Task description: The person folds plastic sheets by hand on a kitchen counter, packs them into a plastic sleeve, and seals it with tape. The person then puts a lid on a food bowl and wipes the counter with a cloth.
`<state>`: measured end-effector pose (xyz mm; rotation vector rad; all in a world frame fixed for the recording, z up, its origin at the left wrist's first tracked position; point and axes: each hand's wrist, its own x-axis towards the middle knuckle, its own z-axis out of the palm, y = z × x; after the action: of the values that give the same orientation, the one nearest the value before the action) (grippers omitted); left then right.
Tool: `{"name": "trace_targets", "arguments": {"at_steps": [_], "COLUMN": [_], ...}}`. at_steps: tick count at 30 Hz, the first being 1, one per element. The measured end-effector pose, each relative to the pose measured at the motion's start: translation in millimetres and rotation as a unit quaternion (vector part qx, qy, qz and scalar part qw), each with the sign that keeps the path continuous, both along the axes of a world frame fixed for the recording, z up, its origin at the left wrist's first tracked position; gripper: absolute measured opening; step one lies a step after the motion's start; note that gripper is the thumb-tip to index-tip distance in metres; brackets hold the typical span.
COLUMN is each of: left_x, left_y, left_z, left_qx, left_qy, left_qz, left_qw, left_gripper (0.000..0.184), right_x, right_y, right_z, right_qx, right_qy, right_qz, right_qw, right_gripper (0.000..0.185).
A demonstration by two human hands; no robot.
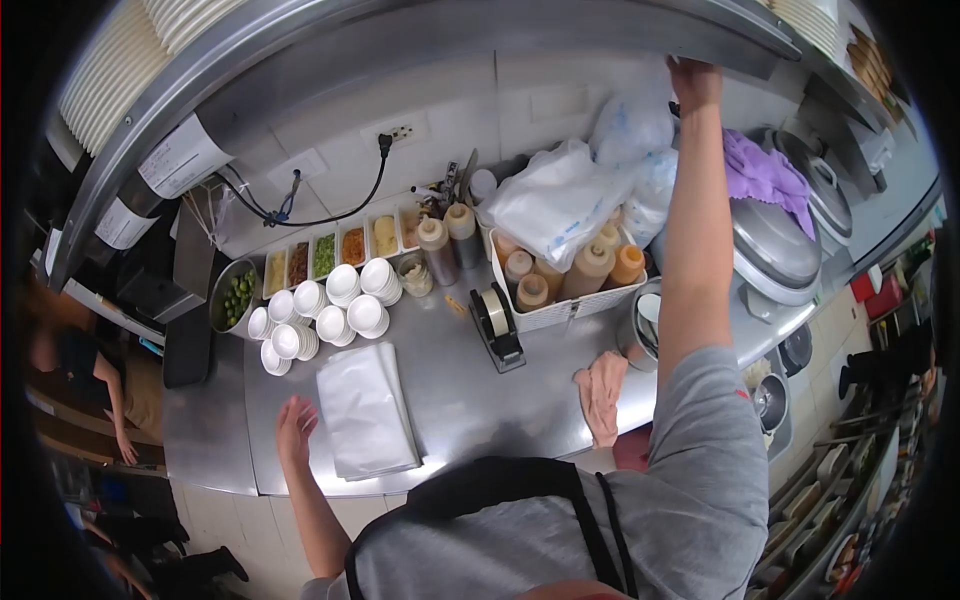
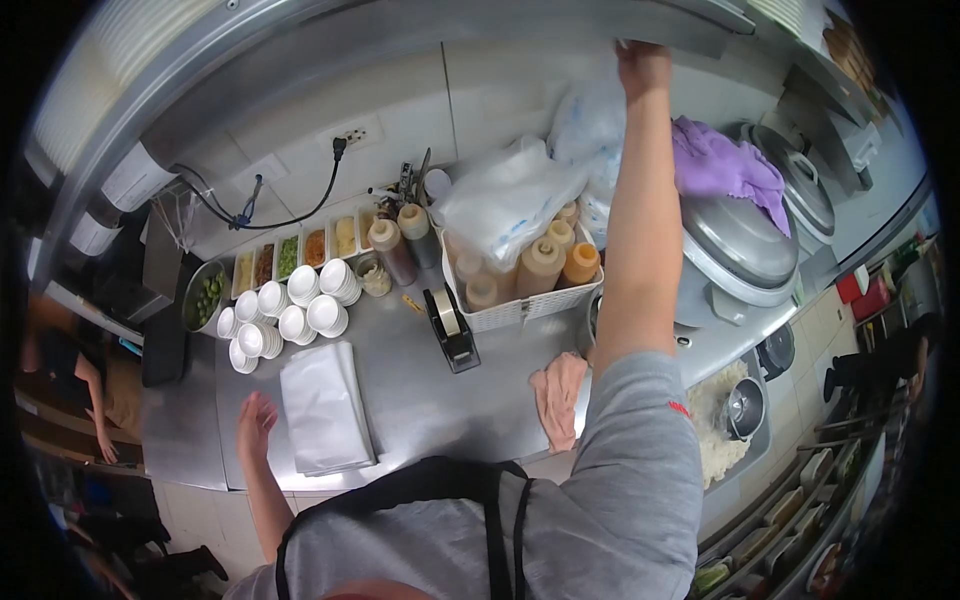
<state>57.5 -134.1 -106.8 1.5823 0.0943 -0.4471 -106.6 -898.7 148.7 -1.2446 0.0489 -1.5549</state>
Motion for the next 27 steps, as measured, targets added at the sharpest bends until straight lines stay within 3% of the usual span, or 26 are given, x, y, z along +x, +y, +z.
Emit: {"name": "trace_targets", "arguments": {"at_steps": [1,3,4,5,6,7,8,9,10,11,14,15,16,18,20,21,23,25,27], "left_x": [-4,-14,-17,-21,-22,-27,-28,-31,-31,-28,-18,-18,-17,-18,-22,-18,-9,11,24], "left_y": [-18,-53,-71,-86,-98,-112,-123,-131,-135,-137,-116,-105,-94,-66,-39,-26,-4,20,48], "left_z": [9,32,44,54,62,77,83,92,99,99,95,94,93,92,102,98,88,72,57], "left_qx": [0.009,-0.005,-0.041,-0.075,-0.086,-0.124,-0.219,-0.275,-0.335,-0.303,-0.201,-0.164,-0.128,-0.131,-0.161,-0.164,-0.115,-0.049,-0.085], "left_qy": [-0.021,-0.078,-0.102,-0.124,-0.156,-0.189,-0.173,-0.154,-0.082,-0.069,-0.072,-0.092,-0.112,-0.151,-0.194,-0.195,-0.158,-0.099,-0.089], "left_qz": [-0.010,-0.080,-0.113,-0.142,-0.199,-0.249,-0.289,-0.322,-0.344,-0.302,-0.275,-0.271,-0.268,-0.263,-0.286,-0.273,-0.218,-0.147,-0.075], "left_qw": [1.000,0.994,0.988,0.979,0.964,0.942,0.916,0.893,0.873,0.901,0.937,0.944,0.948,0.944,0.925,0.928,0.956,0.983,0.990], "left_gripper": [0.041,0.044,0.046,0.049,0.059,0.069,0.076,0.080,0.074,0.063,0.059,0.060,0.061,0.058,0.058,0.048,0.041,0.021,0.018], "right_x": [5,24,23,40,31,28,31,28,28,21,7,4,3,2,11,13,18,10,2], "right_y": [-5,110,190,224,295,350,392,433,470,499,543,542,531,512,505,505,510,531,545], "right_z": [-2,-8,-11,-31,-34,-42,-72,-90,-115,-136,-162,-155,-145,-141,-141,-153,-184,-189,-200], "right_qx": [-0.189,-0.186,-0.172,-0.448,-0.343,-0.414,-0.467,-0.525,-0.561,-0.582,-0.554,-0.491,-0.427,-0.288,-0.201,-0.202,-0.210,-0.163,-0.114], "right_qy": [0.040,0.350,0.256,0.214,0.375,0.365,0.268,0.289,0.256,0.303,0.289,0.290,0.290,0.284,0.266,0.268,0.410,0.424,0.436], "right_qz": [-0.034,-0.132,0.023,-0.038,0.119,0.143,0.139,0.145,0.123,0.171,0.243,0.220,0.195,-0.040,-0.078,-0.071,0.155,0.228,0.297], "right_qw": [0.981,0.909,0.951,0.867,0.853,0.822,0.831,0.787,0.777,0.735,0.742,0.791,0.834,0.914,0.940,0.939,0.874,0.862,0.842], "right_gripper": [0.023,0.023,0.023,0.016,0.009,0.009,0.008,0.013,0.013,0.016,0.028,0.034,0.041,0.049,0.042,0.042,0.031,0.025,0.019]}}
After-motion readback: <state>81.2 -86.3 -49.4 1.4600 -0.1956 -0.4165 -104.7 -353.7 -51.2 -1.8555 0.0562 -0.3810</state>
